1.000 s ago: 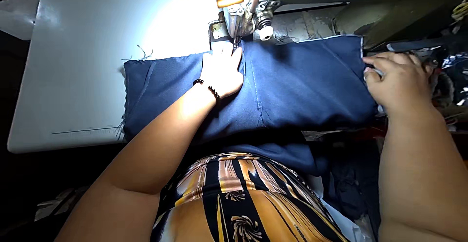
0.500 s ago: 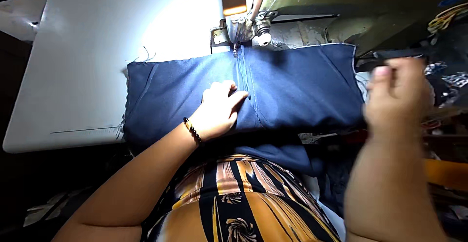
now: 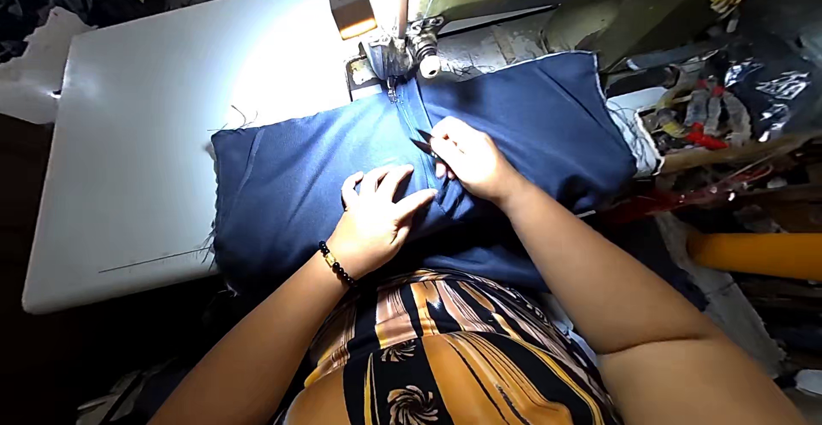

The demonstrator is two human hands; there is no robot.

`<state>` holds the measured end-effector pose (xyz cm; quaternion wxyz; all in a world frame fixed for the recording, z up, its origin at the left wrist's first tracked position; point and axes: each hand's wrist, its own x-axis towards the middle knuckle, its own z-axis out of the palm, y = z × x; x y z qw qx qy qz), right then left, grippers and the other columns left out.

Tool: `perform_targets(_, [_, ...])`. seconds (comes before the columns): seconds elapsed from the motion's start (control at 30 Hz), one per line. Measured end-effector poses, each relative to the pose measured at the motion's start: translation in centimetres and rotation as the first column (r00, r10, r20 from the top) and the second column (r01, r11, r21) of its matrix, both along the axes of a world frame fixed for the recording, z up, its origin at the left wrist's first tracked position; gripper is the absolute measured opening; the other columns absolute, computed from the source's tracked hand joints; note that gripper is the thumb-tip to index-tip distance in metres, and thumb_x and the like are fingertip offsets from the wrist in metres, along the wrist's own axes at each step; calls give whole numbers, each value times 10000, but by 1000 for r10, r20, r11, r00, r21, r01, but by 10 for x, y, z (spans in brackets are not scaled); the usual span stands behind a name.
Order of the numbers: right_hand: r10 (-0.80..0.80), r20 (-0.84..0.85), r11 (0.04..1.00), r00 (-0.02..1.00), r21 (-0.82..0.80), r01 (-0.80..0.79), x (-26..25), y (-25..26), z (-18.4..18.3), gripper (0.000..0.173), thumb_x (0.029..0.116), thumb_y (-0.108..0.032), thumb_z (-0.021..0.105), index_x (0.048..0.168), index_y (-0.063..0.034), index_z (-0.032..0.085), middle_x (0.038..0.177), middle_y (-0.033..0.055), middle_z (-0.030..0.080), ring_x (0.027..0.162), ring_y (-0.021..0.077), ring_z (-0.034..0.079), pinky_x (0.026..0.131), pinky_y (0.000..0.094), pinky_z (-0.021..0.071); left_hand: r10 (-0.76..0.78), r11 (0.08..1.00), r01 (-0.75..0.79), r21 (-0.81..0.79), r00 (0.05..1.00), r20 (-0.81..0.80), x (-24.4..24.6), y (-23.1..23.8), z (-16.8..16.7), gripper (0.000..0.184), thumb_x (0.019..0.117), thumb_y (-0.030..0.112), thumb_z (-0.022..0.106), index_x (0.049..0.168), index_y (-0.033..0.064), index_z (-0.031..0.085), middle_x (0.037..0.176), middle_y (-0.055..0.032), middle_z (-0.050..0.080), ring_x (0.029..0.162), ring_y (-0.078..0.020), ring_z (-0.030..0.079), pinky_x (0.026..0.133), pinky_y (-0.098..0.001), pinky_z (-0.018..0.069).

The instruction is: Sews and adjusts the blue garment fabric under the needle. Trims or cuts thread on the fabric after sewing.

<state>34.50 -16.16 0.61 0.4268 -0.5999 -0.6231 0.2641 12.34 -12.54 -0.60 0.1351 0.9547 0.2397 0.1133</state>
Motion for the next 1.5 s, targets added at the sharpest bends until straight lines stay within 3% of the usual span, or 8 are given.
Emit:
perform_targets(0.27, [-130,111,991,985,28,128,-5,-35,-11,191,1033,-169,516,1036,-79,685,742,-35,688,629,22,634,606,221,538,-41,999,40,22,997,63,3,-20,-5,439,992,211,475,1365,349,658,1464,-94,573,1417,-317,465,1101,-670,281])
perform_targets(0.33, [-92,319,996,943,23,89,-4,-35,0,214,992,-118,551,1043,-40,744,877,76,677,784,166,667,707,336,562,-68,997,64,39,990,123,5,-20,-8,418,977,158,495,1318,284,703,1389,-120,625,1356,-319,532,1087,-642,337])
perform_targets(0.43, [46,697,999,716,-27,-38,-1,-36,15,233,982,-67,512,1091,-81,718,831,150,606,692,322,638,582,457,483,-120,992,112,51,970,212,11,-20,-10,351,959,95,540,1228,184,748,1268,-150,675,1248,-317,605,1039,-542,442])
perform_targets(0.53, [149,833,989,532,-129,-76,0,-39,25,359,983,-71,460,1249,-152,687,816,163,601,737,374,629,624,504,419,-170,985,156,76,953,249,18,-19,-10,239,946,99,590,1080,153,780,1123,-150,695,1114,-329,641,972,-511,489])
perform_targets(0.63, [152,847,988,510,-129,-79,4,-43,28,340,1072,-302,443,1228,-139,697,833,155,602,798,380,635,647,505,429,-199,979,174,110,939,281,22,-18,-14,207,930,70,621,1018,157,787,1017,-130,691,1009,-315,642,935,-480,497])
perform_targets(0.7, [108,847,992,520,-58,-112,7,-45,25,299,1065,-280,458,1040,-82,680,774,139,588,750,366,630,624,493,425,-206,977,174,122,921,331,22,-17,-17,197,937,66,630,1017,146,792,1007,-125,709,1005,-305,660,965,-468,506])
perform_targets(0.8, [84,846,991,527,-15,-133,7,-46,25,296,1069,-229,445,951,-67,663,735,125,576,715,338,608,630,469,399,-226,974,196,116,890,397,20,-16,-19,189,932,45,627,1010,107,787,989,-138,719,1000,-300,684,999,-471,512])
perform_targets(1.5, [96,842,984,532,1,-180,0,-42,18,223,1021,-130,501,891,-87,677,686,96,575,673,296,597,622,436,383,-207,978,173,115,854,478,16,-17,-27,173,960,39,610,992,61,778,1060,-155,738,1081,-274,703,1066,-446,510])
